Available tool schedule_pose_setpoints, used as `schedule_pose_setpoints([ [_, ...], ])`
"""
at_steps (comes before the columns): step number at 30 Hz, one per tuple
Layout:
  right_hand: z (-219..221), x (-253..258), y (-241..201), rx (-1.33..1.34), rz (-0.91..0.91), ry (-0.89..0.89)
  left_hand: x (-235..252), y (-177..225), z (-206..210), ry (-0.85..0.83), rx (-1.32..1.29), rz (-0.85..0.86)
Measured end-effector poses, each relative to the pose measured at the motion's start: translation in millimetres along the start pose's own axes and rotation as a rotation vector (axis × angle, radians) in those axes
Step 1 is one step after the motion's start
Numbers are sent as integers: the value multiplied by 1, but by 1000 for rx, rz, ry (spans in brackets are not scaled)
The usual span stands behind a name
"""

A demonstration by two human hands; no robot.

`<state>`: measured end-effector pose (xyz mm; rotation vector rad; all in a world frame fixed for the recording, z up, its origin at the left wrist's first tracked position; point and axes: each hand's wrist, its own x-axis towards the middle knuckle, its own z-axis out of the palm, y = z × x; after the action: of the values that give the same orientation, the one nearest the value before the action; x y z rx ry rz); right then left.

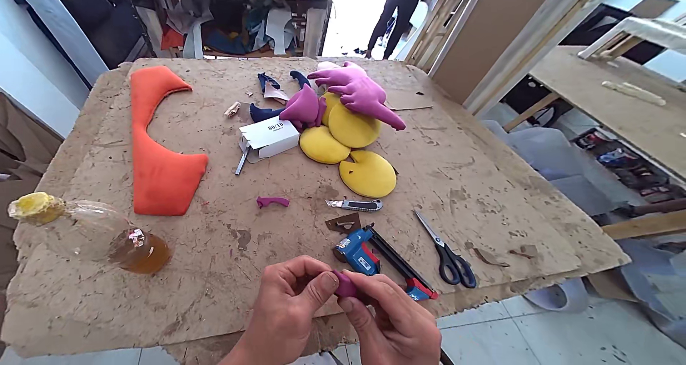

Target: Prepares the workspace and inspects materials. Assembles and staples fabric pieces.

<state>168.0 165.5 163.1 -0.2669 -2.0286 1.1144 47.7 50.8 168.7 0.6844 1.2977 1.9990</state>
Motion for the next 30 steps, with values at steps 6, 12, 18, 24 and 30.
schedule_pose_setpoints([
  [6,23,-5,12,318,215,-2,2,-9,-11,94,304,81],
  [12,50,-16,37,457,339,58,7,-30,-14,230,326,-45],
  [18,69,-15,80,77,270,-69,11,-56,-38,328,495,-79],
  [24,72,-13,95,78,450,-139,20,-73,-58,236,706,-152],
  [30,76,-27,115,135,390,-36,29,-87,-53,288,439,-371],
])
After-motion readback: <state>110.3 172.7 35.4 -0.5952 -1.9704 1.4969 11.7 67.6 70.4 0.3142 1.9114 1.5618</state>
